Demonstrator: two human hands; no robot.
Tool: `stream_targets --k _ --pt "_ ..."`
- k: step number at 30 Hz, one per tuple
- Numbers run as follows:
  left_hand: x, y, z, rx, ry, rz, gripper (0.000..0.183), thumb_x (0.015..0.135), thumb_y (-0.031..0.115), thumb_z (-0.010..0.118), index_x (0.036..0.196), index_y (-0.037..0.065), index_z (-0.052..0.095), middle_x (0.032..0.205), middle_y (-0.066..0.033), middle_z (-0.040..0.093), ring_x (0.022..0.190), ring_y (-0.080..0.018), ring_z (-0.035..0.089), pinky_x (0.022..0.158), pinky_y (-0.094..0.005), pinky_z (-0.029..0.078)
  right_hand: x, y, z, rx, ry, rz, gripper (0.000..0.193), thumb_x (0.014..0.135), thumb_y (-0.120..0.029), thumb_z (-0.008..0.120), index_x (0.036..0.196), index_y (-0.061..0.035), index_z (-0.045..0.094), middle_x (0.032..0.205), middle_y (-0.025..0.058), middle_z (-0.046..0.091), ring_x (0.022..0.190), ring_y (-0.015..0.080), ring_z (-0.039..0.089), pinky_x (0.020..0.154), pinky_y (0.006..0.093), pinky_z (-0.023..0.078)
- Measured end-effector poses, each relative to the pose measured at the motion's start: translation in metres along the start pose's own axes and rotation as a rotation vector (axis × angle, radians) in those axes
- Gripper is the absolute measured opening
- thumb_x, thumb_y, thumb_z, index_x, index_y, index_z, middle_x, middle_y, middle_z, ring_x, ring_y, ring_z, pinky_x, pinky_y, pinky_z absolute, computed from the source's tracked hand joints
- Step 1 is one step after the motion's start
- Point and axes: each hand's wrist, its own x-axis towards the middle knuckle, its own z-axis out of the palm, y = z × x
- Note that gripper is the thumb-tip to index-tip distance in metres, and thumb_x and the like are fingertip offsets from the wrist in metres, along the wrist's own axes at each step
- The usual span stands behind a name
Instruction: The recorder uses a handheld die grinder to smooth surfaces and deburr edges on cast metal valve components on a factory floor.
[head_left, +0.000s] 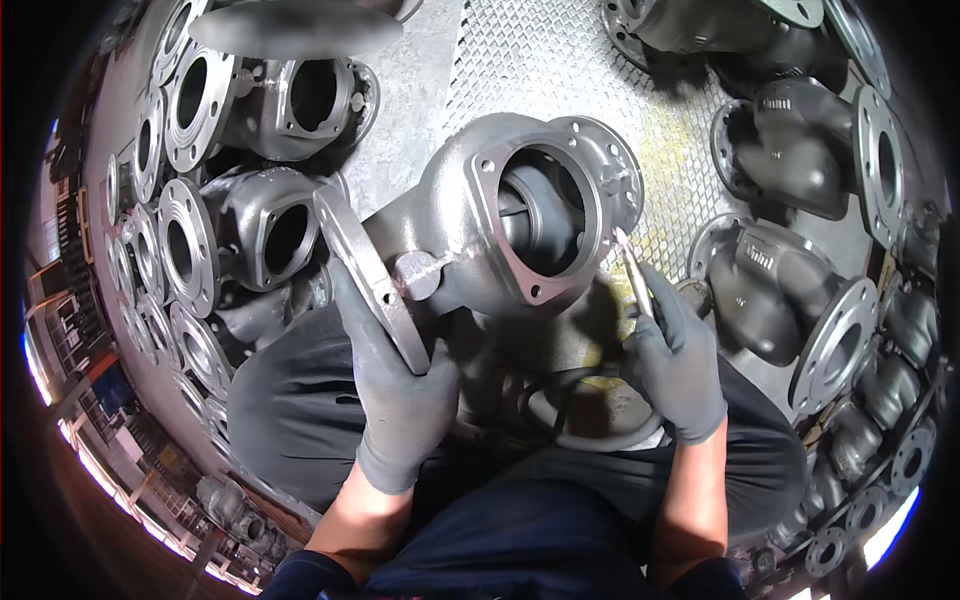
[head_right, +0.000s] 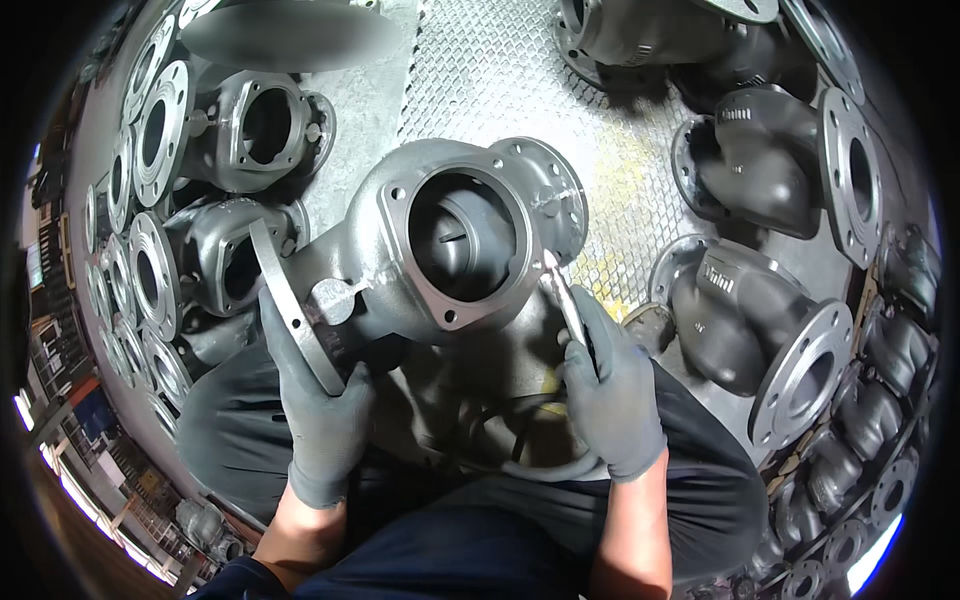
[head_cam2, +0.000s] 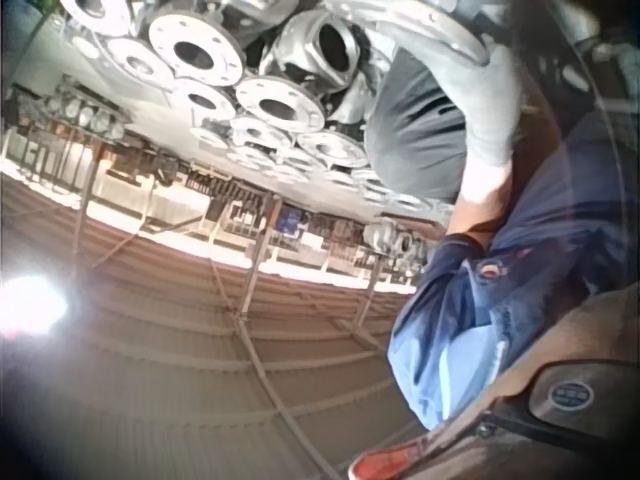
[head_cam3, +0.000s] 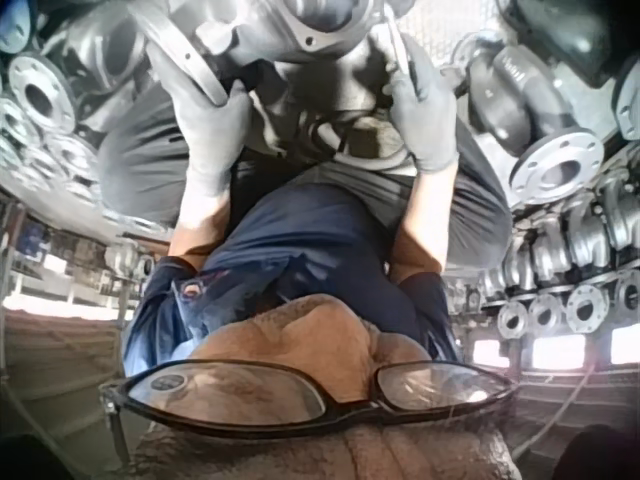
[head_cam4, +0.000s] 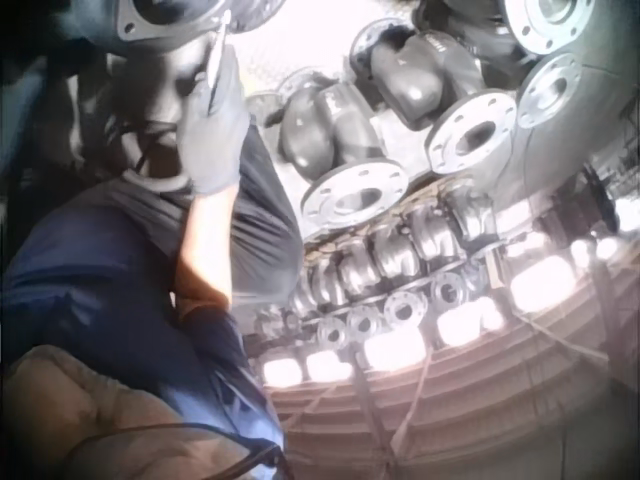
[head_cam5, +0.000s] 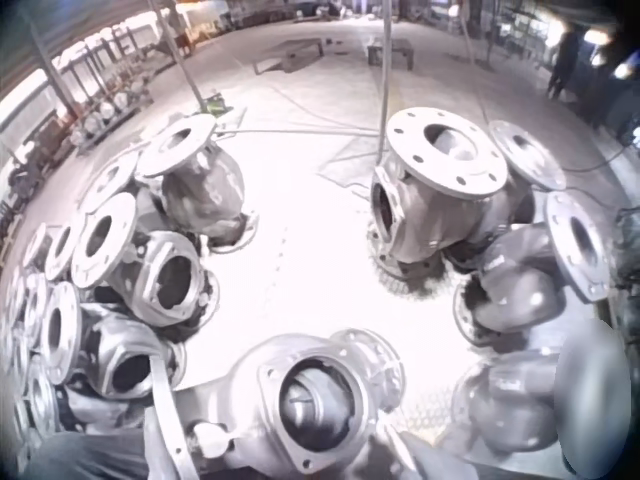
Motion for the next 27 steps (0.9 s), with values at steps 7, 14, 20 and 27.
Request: stream_targets --k 7,14,20,27 --pt "0.002 0.013 0.003 -0.064 -0.018 0.044 0.111 0.074 -0.011 0.062 0.167 -0.010 0.002 0.166 -0.0347 0.030 0.156 -0.0459 0.034 0.127 -0.0435 0.026 0.053 -0.054 -0.014 -0.456 -0.083 -0.394 0.044 0.092 -0.003 0.059 0.136 -0.0049 0.064 0.107 0.0256 0.070 0.102 0.0461 0.067 0.091 0.0534 0.054" --pt "0.002 0.012 0.001 -0.074 -0.062 0.033 0.110 0.075 -0.009 0.063 0.166 -0.012 0.003 0.167 -0.0367 0.023 0.159 -0.0482 0.026 0.130 -0.0470 0.020 0.130 -0.106 0.017 -0.976 -0.650 -0.207 0.029 0.091 -0.005 0.064 0.116 -0.0038 0.078 0.107 0.0230 0.077 0.104 0.0407 0.075 0.091 0.0448 0.060" --pt "-0.002 0.007 0.003 -0.048 -0.042 0.015 0.108 0.075 -0.009 0.065 0.165 -0.015 0.005 0.169 -0.0380 0.021 0.160 -0.0496 0.023 0.130 -0.0484 0.018 0.151 -0.084 0.046 -0.924 -0.546 -0.406 0.025 0.094 -0.019 0.065 0.101 0.0018 0.078 0.101 0.0239 0.077 0.096 0.0413 0.076 0.086 0.0463 0.061" --pt "-0.004 0.007 0.003 0.039 -0.022 0.047 0.110 0.071 -0.010 0.065 0.165 -0.014 0.006 0.169 -0.0372 0.020 0.161 -0.0505 0.017 0.131 -0.0509 0.014 0.146 -0.077 0.055 -0.982 -0.458 -0.463 0.020 0.087 -0.012 0.071 0.101 -0.0018 0.080 0.107 0.0215 0.078 0.101 0.0372 0.077 0.089 0.0433 0.062"
